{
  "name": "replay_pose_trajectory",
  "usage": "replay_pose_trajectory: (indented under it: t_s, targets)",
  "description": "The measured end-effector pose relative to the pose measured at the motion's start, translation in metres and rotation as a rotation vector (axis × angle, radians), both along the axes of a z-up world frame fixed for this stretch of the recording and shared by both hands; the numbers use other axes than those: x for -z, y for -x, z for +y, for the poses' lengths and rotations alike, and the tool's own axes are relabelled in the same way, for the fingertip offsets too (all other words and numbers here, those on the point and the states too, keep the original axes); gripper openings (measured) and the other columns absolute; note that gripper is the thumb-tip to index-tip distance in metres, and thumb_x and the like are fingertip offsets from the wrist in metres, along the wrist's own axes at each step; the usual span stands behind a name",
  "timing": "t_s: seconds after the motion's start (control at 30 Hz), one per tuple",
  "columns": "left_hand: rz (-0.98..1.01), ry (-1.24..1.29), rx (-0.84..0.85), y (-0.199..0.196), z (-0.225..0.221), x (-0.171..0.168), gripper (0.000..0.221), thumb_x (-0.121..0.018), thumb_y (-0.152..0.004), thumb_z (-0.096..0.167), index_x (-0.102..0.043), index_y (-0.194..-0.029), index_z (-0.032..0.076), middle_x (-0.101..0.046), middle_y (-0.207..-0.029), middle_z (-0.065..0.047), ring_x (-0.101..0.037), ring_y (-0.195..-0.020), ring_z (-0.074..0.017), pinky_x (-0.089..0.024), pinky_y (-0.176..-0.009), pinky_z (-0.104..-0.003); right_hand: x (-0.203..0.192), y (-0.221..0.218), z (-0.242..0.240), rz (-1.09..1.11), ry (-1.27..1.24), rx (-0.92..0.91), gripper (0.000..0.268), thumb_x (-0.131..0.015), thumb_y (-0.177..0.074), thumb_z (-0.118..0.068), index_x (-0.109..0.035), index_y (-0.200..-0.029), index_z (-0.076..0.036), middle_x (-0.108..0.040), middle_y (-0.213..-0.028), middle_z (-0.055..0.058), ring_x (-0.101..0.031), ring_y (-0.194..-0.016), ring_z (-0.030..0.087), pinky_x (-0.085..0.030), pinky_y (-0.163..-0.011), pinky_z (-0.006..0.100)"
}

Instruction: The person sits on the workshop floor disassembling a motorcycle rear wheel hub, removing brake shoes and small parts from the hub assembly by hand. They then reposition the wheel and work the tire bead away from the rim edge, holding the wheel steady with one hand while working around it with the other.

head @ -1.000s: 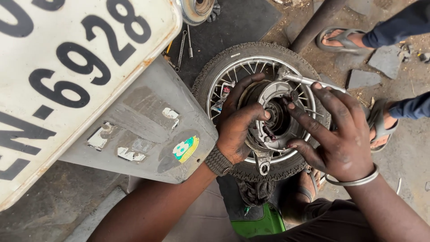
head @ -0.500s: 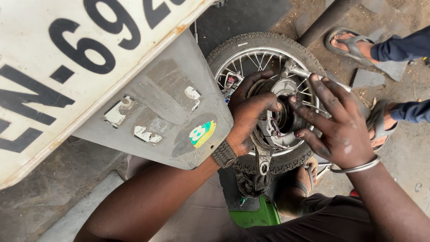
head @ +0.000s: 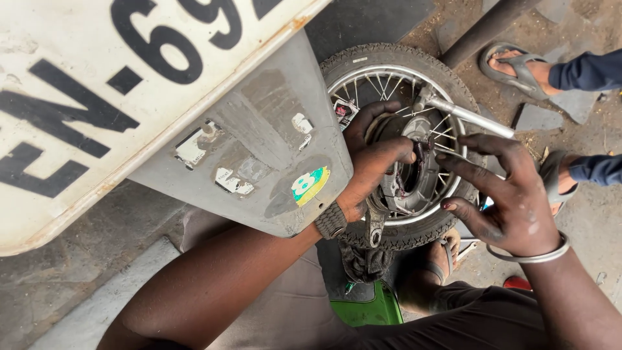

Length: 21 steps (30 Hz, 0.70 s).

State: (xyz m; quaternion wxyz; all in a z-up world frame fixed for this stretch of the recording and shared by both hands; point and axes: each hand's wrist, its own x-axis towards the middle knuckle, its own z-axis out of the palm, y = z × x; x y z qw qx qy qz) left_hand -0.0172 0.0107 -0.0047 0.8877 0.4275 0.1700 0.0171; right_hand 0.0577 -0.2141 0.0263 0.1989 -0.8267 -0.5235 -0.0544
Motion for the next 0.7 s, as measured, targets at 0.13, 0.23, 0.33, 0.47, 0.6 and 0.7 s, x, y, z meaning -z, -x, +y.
replay_pose_trajectory:
  t_s: [0.13,0.23,0.33,0.47,0.6,0.7]
  targets:
    - [0.036,-0.128,0.018,-0.001,-0.005,0.007,0.075,-0.07,-0.072,0.016,-0.05,-0.144,0.005,-0.069,-0.091,-0.009,-0.064,-0.081,-0.016,-0.053,-0.068,-0.032,0.005,0.003,0.006,0.065,0.086,0.037,0.054,-0.081,-0.074,-0.039,-0.074,-0.119,-0.01,-0.063,-0.112,0.015,-0.064,-0.104,0.033,-0.054,-0.087,0.046]
    - [-0.054,-0.094,0.018,-0.003,-0.012,0.016,0.071,-0.071,-0.077,0.015,-0.049,-0.144,0.003,-0.072,-0.094,-0.008,-0.069,-0.088,-0.0134,-0.059,-0.08,-0.031,0.005,0.005,0.009,0.055,0.224,0.063,0.054,-0.084,-0.071,-0.04,-0.076,-0.114,-0.01,-0.066,-0.094,0.014,-0.068,-0.084,0.032,-0.057,-0.071,0.045]
    - [-0.089,-0.088,-0.002,-0.004,-0.016,0.02,0.069,-0.07,-0.081,0.011,-0.047,-0.145,0.002,-0.071,-0.094,-0.011,-0.069,-0.085,-0.015,-0.059,-0.079,-0.031,0.017,0.002,-0.003,0.09,0.234,0.074,0.056,-0.082,-0.072,-0.04,-0.074,-0.117,-0.008,-0.067,-0.097,0.016,-0.068,-0.083,0.032,-0.056,-0.07,0.044]
    - [-0.07,-0.077,0.022,-0.004,-0.019,0.022,0.07,-0.07,-0.081,0.01,-0.045,-0.145,0.003,-0.071,-0.097,-0.01,-0.07,-0.087,-0.0141,-0.059,-0.08,-0.031,0.028,-0.004,-0.02,0.717,-0.081,0.092,0.044,-0.066,-0.094,-0.038,-0.067,-0.122,-0.004,-0.068,-0.109,0.01,-0.068,-0.098,0.021,-0.055,-0.086,0.033]
    - [-0.068,-0.077,0.039,-0.005,-0.02,0.019,0.07,-0.069,-0.08,0.011,-0.045,-0.145,0.004,-0.071,-0.099,-0.009,-0.071,-0.088,-0.0139,-0.06,-0.082,-0.03,0.031,-0.005,-0.022,0.955,-0.265,0.285,0.036,-0.062,-0.1,-0.025,-0.059,-0.126,-0.002,-0.065,-0.112,0.008,-0.064,-0.104,0.016,-0.053,-0.095,0.029]
    - [-0.033,-0.172,0.076,-0.005,-0.022,0.016,0.07,-0.07,-0.08,0.011,-0.046,-0.146,0.003,-0.073,-0.095,-0.012,-0.071,-0.087,-0.0142,-0.059,-0.081,-0.03,0.036,-0.006,-0.015,0.773,-0.228,0.331,0.048,-0.073,-0.092,-0.006,-0.05,-0.133,-0.002,-0.059,-0.121,0.008,-0.061,-0.113,0.016,-0.054,-0.098,0.031]
